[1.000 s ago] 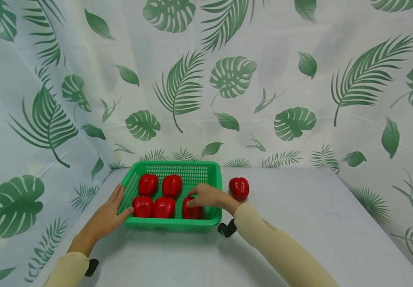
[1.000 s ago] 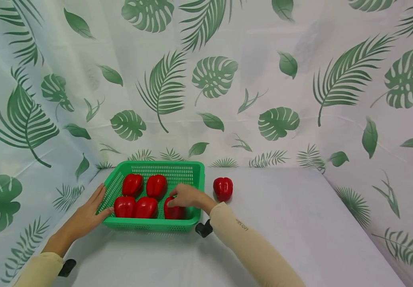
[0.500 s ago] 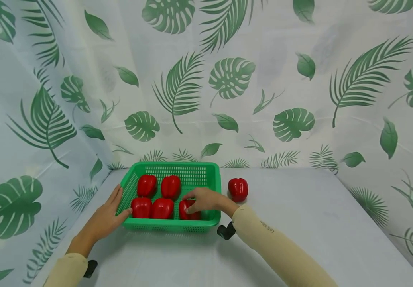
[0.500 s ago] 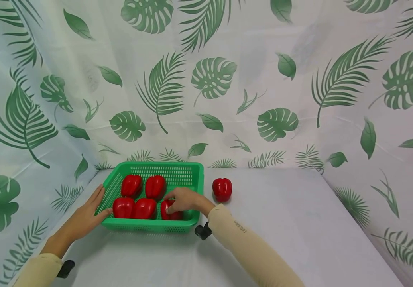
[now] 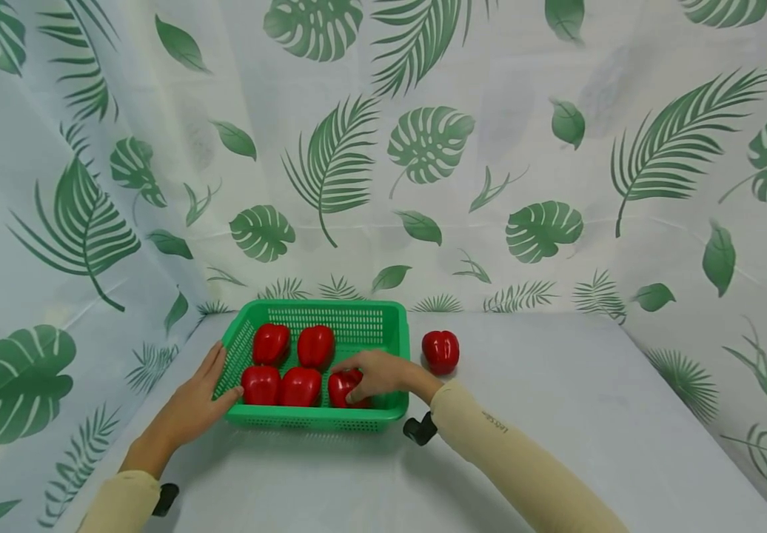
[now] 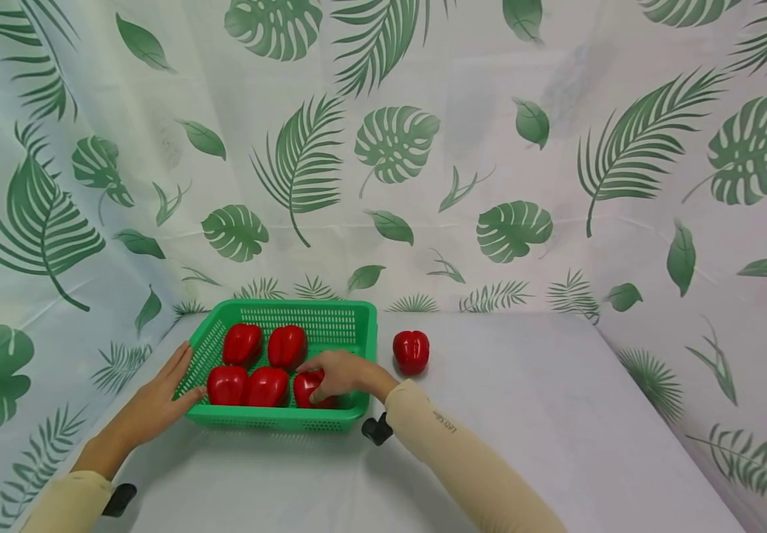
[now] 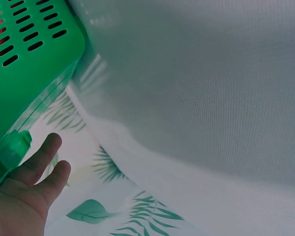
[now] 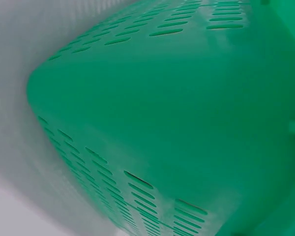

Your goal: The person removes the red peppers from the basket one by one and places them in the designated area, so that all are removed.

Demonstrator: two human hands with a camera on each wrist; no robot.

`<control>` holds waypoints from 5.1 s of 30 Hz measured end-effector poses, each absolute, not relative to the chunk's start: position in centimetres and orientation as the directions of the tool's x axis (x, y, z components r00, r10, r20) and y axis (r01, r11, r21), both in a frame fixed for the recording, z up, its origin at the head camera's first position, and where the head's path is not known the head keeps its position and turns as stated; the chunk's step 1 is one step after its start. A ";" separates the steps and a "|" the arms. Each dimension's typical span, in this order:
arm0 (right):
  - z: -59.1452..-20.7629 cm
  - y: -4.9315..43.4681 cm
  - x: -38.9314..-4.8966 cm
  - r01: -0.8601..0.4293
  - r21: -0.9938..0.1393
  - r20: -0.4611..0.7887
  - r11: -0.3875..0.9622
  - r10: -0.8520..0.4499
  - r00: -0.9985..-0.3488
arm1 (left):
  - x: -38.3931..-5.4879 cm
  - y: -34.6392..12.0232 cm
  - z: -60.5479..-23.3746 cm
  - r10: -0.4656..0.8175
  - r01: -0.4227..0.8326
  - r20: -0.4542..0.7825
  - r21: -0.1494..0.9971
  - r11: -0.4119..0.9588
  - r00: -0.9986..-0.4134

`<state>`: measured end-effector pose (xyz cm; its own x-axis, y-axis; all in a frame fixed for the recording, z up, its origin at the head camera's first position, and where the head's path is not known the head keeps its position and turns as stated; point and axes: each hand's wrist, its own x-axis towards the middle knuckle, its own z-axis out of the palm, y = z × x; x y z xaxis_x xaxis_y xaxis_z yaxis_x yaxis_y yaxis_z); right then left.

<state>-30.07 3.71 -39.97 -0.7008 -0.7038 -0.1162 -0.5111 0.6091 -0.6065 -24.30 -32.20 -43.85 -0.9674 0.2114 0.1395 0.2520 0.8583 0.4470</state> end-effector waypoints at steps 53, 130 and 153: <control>-39.9 4.3 -30.5 -0.424 -0.711 -0.014 0.561 -0.614 -0.789 | -24.3 -32.3 -44.1 0.212 0.258 0.151 0.448 0.856 -0.965; -38.4 20.7 -29.3 -0.202 -0.885 0.004 0.420 -0.426 -0.905 | -24.4 -32.5 -44.1 0.224 0.269 0.153 0.444 0.855 -0.963; -44.6 21.8 -28.0 -0.126 -0.884 -0.089 0.450 -0.427 -0.900 | -24.5 -32.4 -44.4 0.223 0.266 0.148 0.445 0.855 -0.964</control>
